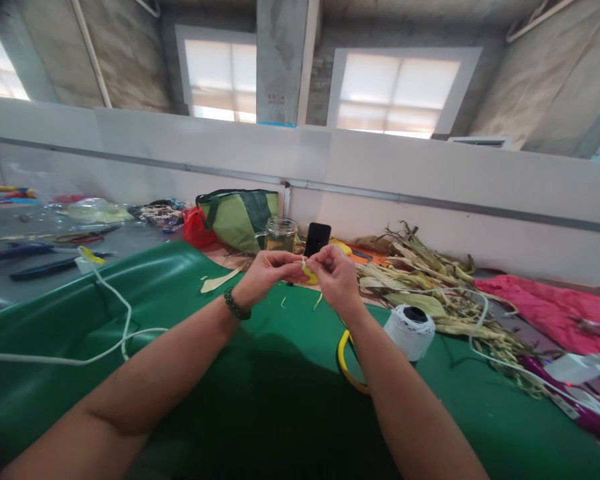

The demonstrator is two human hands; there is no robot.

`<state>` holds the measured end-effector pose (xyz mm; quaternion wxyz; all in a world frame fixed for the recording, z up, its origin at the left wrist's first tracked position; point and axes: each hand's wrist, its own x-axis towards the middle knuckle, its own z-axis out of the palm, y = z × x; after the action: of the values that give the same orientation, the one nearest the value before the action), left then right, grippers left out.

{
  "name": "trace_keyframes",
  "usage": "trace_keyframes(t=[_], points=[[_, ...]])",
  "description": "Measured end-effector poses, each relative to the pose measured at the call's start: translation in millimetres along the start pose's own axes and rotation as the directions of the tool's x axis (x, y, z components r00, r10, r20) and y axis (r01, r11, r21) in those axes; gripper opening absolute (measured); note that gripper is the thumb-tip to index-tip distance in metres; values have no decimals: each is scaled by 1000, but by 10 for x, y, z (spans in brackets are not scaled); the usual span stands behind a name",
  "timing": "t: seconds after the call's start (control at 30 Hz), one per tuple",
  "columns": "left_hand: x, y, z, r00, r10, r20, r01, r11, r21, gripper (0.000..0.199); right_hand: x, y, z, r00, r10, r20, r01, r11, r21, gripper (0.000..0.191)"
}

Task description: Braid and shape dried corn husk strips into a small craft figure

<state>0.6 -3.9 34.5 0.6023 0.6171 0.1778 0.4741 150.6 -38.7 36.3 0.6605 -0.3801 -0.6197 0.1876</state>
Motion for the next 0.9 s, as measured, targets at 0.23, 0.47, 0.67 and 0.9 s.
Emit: trace_keyframes(t=[0.23, 0.47, 0.67, 0.9], points=[[39, -41, -32, 999, -32, 36, 35, 996, -83, 48, 5, -16, -19, 1000, 5, 18, -5, 1000, -2, 28], [27, 12, -65, 980, 110, 166, -127, 988, 92, 49, -12, -38, -17, 999, 34, 20, -35, 999, 25, 17], [54, 18, -116, 966, 155, 208, -181, 977, 109, 48, -6, 30, -23, 986, 151, 69, -158, 980, 117, 16], [80, -1, -136, 968, 193, 160, -210, 973, 100, 56, -7, 31, -34, 992, 110, 67, -113, 993, 44, 15]])
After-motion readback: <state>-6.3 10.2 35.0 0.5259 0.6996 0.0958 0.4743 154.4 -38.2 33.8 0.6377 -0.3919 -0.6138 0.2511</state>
